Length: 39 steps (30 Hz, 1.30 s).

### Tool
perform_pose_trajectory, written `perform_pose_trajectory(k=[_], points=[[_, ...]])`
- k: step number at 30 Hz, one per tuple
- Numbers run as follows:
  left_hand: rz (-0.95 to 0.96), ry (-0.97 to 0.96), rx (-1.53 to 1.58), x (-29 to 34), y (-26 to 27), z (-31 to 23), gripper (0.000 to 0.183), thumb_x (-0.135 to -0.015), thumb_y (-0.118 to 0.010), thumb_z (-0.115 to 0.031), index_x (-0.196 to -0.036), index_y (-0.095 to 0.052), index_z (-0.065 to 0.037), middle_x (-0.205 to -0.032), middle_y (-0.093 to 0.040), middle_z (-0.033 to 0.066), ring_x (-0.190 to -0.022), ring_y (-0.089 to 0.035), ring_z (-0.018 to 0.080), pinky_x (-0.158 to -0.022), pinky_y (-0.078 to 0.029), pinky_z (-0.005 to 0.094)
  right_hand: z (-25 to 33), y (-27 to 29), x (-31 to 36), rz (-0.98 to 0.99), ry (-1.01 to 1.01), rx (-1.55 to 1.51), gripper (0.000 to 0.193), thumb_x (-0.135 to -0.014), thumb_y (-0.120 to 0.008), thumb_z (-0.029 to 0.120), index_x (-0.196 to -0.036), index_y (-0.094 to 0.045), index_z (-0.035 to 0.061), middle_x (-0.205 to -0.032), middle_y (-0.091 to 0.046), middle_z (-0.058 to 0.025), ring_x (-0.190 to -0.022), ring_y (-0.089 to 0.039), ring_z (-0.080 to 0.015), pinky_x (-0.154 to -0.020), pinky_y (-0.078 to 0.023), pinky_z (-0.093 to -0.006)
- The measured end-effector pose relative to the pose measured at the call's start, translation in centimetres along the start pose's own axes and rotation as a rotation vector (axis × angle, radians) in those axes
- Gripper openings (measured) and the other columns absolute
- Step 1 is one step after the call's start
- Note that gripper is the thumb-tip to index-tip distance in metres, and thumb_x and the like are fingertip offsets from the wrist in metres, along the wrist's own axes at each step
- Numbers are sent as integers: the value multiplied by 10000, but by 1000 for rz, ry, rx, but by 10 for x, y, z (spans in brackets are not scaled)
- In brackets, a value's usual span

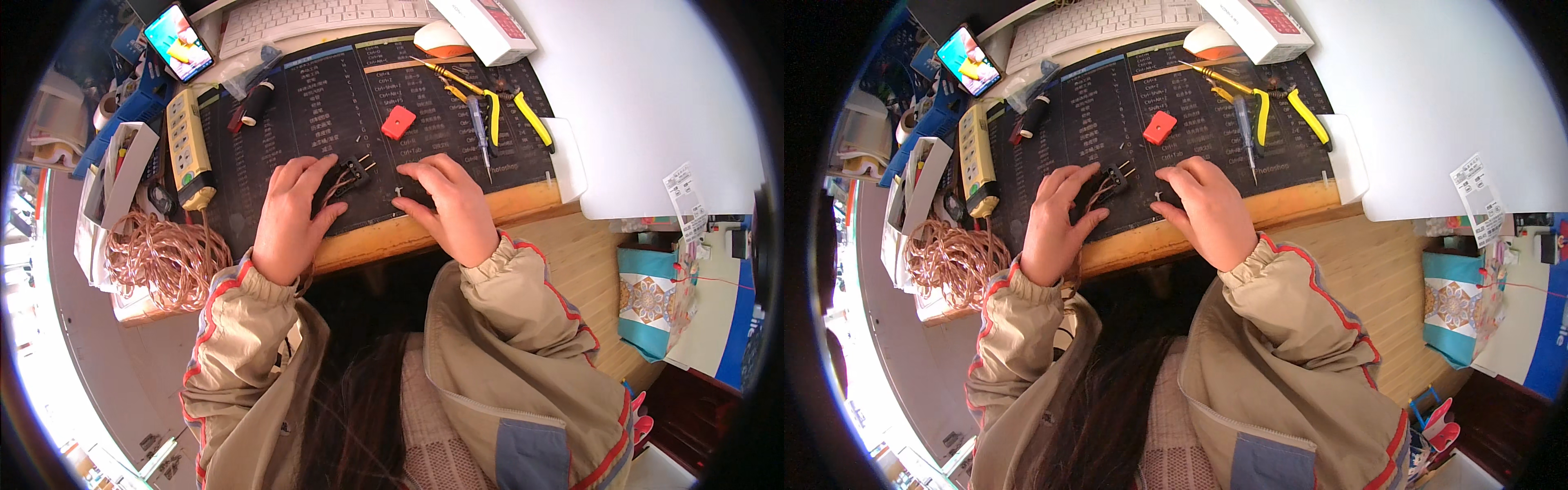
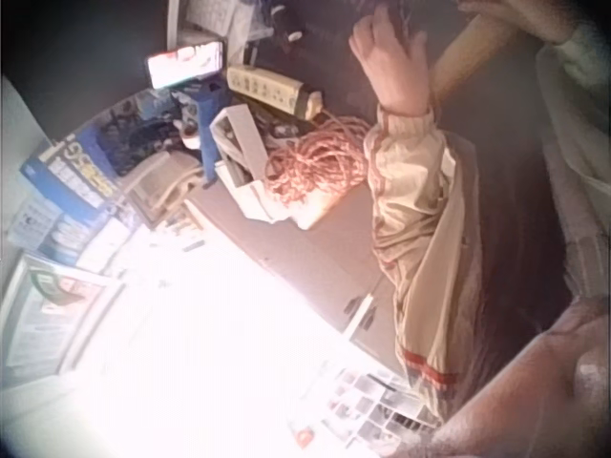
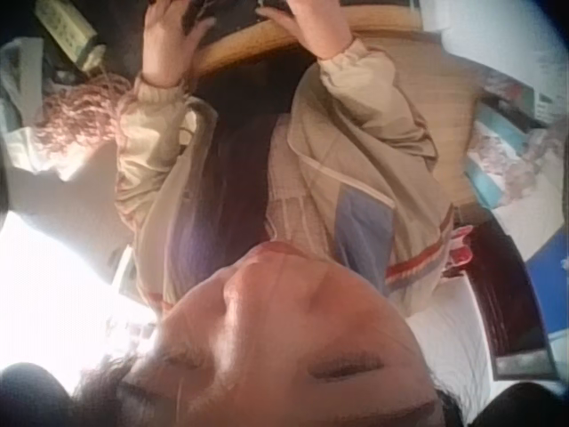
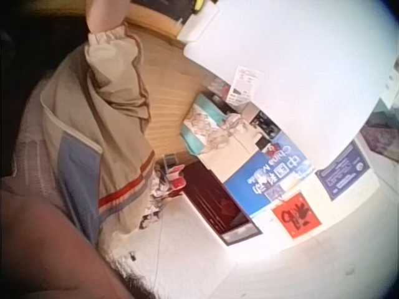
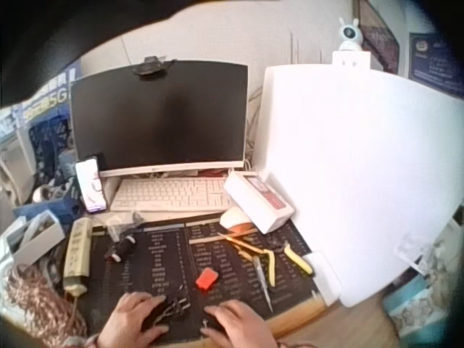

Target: The person assembles a small black electrical connector by inserting wires and tightening screws with a screwdriver. They repeatedly adjust the wires and use a screwdriver to secure the connections inside the connector housing.

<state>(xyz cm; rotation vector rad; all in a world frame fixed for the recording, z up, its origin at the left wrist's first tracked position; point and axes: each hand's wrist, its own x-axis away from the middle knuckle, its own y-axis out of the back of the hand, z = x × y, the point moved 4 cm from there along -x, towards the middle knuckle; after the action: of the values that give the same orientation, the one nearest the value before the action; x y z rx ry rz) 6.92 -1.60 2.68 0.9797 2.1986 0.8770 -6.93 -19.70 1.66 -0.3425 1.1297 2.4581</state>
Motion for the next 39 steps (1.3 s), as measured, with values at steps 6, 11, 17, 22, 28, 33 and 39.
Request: perform_pose_trajectory(k=[6,11,17,22,28,33,39], points=[[-37,24,-78,7,12,-19,679,-818,-807,-75,-1439,-543,8,-1313,-607,213,-1192,-557,424,-1048,-469,467,-6,-1,-8,-20,-5,22,238,-866,-789,71,-1068,-669,34,-958,-628,-127,-919,-649,-361,-778,-533,-439],[-75,99,-115,39,32,-47,623,-866,-782,-93,-1432,-545,22,-1356,-579,220,-1236,-535,432,-1066,-456,483,-15,11,-23,27,-70,10,189,-904,-754,62,-1075,-675,43,-935,-661,-138,-849,-676,-356,-724,-542,-428],[-42,143,-78,47,31,-59,537,-860,-757,-45,-1362,-583,31,-1330,-584,198,-1217,-538,419,-1039,-469,480,-18,33,-66,54,73,69,185,-937,-726,29,-1121,-709,32,-938,-703,-126,-805,-700,-269,-719,-551,-354],[-29,136,-86,47,32,-62,497,-854,-763,-43,-1319,-611,43,-1307,-593,202,-1190,-555,414,-1019,-481,473,-40,70,-94,-25,57,389,163,-912,-738,126,-1045,-702,39,-975,-687,-153,-945,-662,-375,-831,-539,-480],[-33,124,-46,51,26,-60,479,-834,-790,-60,-1274,-635,49,-1285,-602,199,-1144,-579,406,-994,-495,467,-78,71,-91,-14,50,574,180,-886,-776,132,-1018,-714,26,-1018,-684,-132,-991,-624,-367,-890,-521,-459],[-92,131,45,60,17,-61,458,-824,-791,-34,-1255,-651,31,-1278,-615,187,-1135,-588,395,-987,-499,461,-98,56,-99,64,54,636,129,-864,-782,89,-955,-703,46,-1032,-680,-120,-1009,-620,-362,-884,-527,-449],[-149,133,86,70,20,-49,409,-831,-771,1,-1225,-665,29,-1260,-629,179,-1119,-595,392,-972,-501,460,-95,56,-107,104,89,655,147,-854,-778,81,-944,-667,44,-1023,-689,-135,-998,-627,-377,-879,-522,-463]])
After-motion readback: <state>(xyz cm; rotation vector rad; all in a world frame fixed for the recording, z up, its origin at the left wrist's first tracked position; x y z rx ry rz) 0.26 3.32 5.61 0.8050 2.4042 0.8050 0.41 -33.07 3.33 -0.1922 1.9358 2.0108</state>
